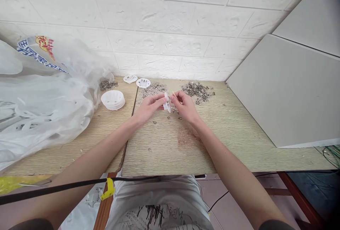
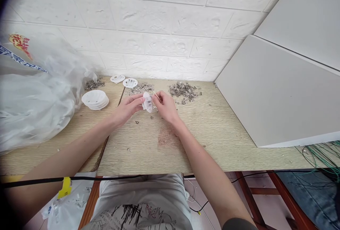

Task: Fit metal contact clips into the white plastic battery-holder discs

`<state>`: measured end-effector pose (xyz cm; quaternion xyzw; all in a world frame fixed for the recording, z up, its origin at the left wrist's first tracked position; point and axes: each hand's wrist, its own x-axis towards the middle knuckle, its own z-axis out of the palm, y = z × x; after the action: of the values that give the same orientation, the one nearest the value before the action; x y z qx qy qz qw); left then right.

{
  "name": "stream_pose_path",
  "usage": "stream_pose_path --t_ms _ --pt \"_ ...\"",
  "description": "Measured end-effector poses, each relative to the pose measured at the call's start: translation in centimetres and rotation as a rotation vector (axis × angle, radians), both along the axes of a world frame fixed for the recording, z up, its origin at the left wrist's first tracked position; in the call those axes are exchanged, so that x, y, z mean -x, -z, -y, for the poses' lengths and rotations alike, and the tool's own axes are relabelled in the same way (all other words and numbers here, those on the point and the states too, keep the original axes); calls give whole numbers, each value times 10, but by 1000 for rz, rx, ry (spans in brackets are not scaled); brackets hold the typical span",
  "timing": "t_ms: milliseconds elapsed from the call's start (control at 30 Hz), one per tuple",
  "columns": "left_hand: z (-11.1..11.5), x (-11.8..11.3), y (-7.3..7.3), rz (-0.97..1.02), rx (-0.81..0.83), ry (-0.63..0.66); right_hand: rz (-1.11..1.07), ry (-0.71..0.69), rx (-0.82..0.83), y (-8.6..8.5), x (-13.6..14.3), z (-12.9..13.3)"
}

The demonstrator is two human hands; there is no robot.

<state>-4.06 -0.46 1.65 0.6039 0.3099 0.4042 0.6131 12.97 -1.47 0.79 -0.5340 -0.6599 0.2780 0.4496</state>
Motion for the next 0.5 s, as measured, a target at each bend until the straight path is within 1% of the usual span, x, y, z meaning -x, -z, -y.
stream_pose_path --t_ms 133,300,400,500 --pt "-1 1 2 -48 -11 10 38 -4 23 -1 0 1" --pt "-3 2 6 -66 -23 31 57 29 26 0 2 1" --pt "-2 1 5 -68 -26 42 81 65 19 1 4 0" --pt "1 0 2 -92 -7 24 84 89 34 2 5 0"
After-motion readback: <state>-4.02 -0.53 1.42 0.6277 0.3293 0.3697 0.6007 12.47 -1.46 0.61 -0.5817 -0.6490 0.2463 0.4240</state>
